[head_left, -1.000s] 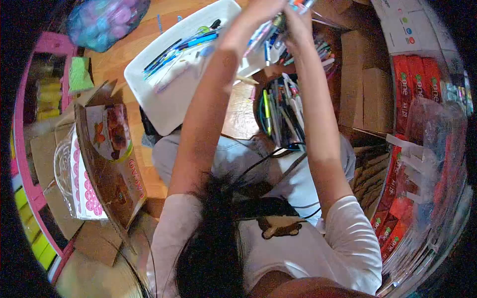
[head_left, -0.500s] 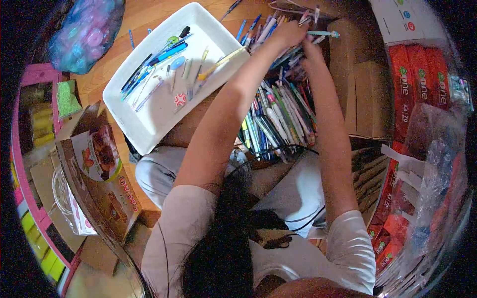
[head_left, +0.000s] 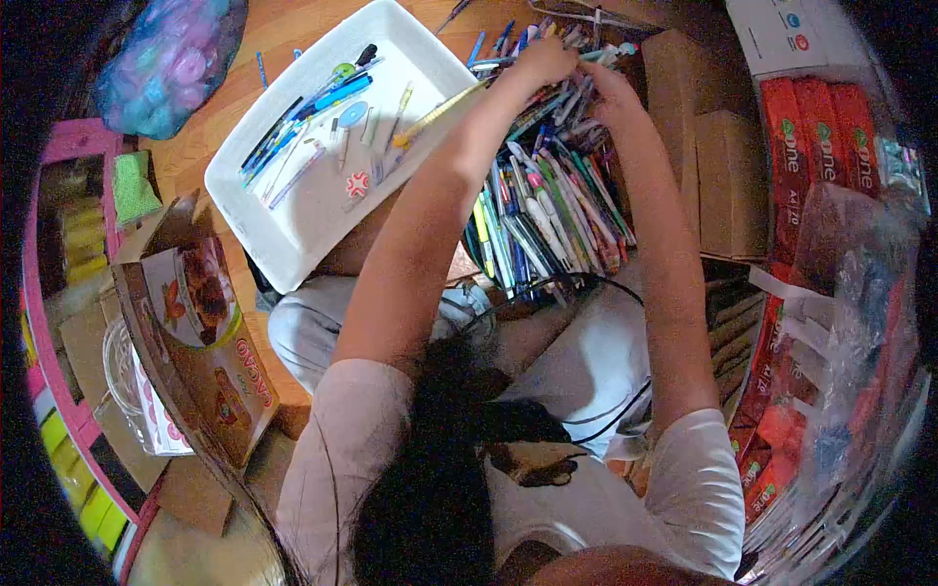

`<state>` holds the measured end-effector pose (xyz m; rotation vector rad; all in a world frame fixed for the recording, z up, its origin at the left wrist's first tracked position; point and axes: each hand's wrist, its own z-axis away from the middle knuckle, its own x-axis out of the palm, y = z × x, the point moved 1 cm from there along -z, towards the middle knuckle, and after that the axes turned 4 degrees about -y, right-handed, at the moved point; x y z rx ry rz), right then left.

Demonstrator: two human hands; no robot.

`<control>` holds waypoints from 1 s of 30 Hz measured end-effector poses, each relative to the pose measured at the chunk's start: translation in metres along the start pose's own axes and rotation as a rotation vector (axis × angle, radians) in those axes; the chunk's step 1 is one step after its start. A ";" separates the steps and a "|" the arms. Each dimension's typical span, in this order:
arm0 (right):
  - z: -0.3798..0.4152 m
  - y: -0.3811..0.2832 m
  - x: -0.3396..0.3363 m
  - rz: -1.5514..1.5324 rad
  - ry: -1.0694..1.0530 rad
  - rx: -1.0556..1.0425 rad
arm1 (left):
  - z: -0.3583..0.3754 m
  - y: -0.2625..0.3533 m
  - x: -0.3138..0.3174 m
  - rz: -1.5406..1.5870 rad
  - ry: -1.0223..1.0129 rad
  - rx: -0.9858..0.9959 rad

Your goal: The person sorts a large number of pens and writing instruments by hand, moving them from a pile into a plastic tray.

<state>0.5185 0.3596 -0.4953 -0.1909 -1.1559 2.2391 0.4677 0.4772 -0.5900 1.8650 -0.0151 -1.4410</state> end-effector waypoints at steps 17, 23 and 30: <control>0.085 0.045 -0.046 0.603 0.063 -0.524 | 0.270 0.008 -0.189 0.377 0.543 -0.143; 0.134 0.055 -0.009 0.842 -0.002 -0.734 | 0.376 -0.049 -0.202 0.153 0.419 -0.691; 0.120 0.042 0.116 1.296 -0.339 -1.070 | 0.385 -0.114 -0.198 -0.317 0.407 -0.620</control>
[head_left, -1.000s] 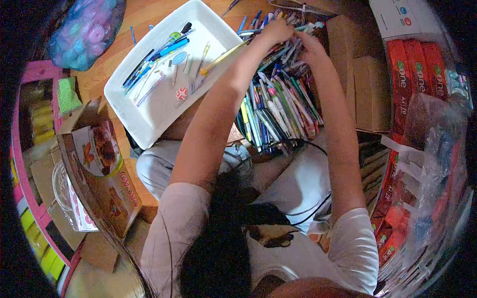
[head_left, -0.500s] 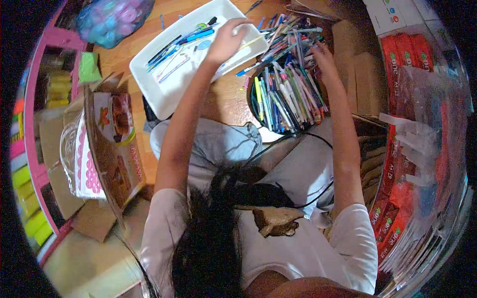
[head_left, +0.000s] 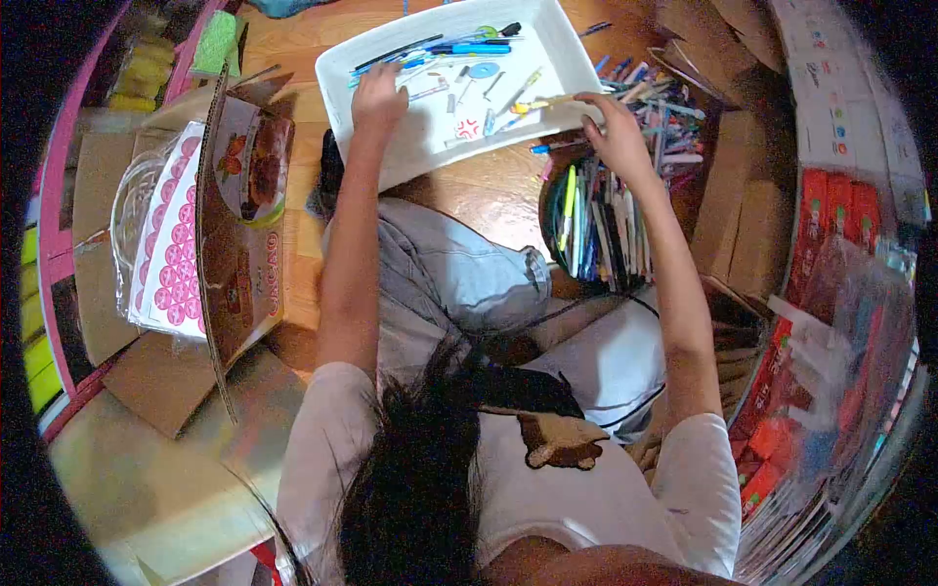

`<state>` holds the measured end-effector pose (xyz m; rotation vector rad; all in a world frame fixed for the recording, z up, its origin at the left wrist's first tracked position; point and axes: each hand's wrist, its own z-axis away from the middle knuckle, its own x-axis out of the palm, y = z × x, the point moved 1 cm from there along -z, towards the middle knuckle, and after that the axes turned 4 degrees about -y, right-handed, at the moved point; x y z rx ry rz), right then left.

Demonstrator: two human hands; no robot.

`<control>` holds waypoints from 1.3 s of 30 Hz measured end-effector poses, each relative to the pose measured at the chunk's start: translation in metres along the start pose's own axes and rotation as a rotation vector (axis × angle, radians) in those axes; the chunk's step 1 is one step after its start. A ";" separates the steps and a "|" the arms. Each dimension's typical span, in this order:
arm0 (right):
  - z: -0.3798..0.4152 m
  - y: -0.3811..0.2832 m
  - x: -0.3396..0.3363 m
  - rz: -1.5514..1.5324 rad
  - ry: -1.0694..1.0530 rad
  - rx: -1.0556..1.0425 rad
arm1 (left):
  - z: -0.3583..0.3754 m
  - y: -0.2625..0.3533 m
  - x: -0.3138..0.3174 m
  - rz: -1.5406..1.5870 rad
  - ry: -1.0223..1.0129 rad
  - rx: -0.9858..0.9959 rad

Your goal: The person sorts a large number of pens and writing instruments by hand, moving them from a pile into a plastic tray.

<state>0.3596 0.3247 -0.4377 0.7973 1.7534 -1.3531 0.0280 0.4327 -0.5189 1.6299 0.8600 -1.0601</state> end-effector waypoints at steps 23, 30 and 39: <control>-0.066 0.041 0.082 0.186 -0.592 0.024 | -0.024 -0.016 0.035 -0.219 -0.005 0.230; -0.064 0.040 0.083 0.026 -0.572 -0.007 | -0.014 -0.010 0.056 -0.118 -0.172 0.391; -0.059 0.032 0.063 0.149 -0.297 -0.044 | -0.011 0.012 0.023 -0.014 -0.386 0.178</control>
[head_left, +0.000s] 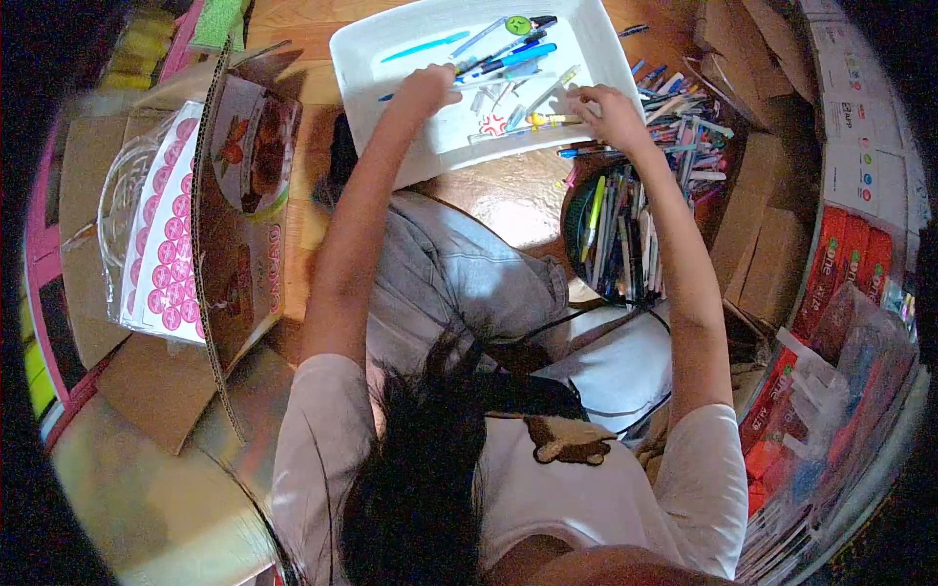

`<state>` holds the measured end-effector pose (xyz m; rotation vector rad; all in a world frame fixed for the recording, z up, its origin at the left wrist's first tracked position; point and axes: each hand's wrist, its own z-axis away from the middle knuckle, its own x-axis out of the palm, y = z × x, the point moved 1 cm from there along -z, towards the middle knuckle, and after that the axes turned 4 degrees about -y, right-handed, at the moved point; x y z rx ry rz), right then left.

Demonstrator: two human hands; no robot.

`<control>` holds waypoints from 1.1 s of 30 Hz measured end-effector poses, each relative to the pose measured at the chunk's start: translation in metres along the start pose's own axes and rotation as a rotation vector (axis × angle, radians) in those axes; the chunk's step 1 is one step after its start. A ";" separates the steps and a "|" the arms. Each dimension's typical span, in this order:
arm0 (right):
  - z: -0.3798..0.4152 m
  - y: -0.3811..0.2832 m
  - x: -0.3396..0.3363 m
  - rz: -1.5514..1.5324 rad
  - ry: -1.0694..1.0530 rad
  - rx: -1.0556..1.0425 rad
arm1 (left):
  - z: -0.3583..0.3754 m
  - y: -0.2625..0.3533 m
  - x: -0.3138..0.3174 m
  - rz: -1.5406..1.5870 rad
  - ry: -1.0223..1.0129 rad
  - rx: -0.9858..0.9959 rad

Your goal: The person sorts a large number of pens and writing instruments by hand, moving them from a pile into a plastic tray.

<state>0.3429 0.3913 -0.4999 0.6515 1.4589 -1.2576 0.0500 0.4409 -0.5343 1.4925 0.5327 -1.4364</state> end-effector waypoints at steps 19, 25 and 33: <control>0.220 -0.031 -0.021 -0.807 0.776 0.472 | -0.013 0.213 0.010 0.400 -0.212 0.283; 0.231 -0.041 -0.016 -0.993 0.745 0.447 | 0.016 0.191 0.088 0.365 -0.003 0.097; 0.233 -0.042 -0.014 -1.103 0.832 0.357 | 0.019 0.179 0.115 0.149 0.184 0.060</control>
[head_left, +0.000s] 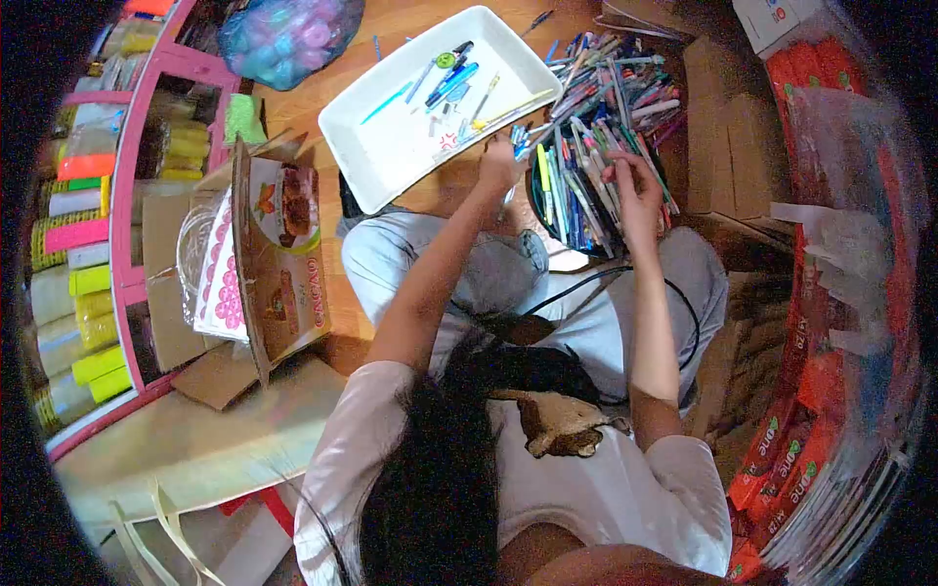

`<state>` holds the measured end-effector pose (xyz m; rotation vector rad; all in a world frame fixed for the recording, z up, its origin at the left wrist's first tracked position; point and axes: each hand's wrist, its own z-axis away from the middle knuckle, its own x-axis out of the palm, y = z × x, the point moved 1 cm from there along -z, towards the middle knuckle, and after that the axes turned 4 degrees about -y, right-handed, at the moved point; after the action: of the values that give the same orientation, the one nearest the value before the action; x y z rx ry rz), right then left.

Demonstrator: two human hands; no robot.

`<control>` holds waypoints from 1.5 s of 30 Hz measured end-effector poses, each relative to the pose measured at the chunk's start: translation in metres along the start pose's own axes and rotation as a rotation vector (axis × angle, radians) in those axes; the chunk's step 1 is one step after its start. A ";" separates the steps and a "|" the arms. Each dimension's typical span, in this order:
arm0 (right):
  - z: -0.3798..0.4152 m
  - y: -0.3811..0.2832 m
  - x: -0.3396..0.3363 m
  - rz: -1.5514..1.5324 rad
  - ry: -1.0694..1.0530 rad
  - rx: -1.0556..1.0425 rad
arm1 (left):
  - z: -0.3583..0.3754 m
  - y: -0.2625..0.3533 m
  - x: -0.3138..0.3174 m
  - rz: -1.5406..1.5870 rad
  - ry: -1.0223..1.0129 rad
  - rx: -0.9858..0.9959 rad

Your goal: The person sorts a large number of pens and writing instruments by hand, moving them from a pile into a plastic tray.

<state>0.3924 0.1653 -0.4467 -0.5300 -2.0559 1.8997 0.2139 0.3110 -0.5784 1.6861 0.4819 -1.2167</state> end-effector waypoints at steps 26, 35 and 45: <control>-0.002 0.005 0.044 0.094 -0.177 0.234 | -0.090 -0.119 -0.095 -0.228 0.048 -0.207; 0.000 0.003 0.038 0.074 -0.172 0.175 | -0.110 -0.051 -0.072 -0.157 -0.435 -0.030; 0.003 -0.002 0.034 0.068 -0.202 0.166 | -0.105 -0.025 -0.064 0.034 -0.853 -0.104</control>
<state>0.3609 0.1781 -0.4459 -0.3863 -1.9944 2.2212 0.2206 0.4270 -0.5295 0.9447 -0.0147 -1.6992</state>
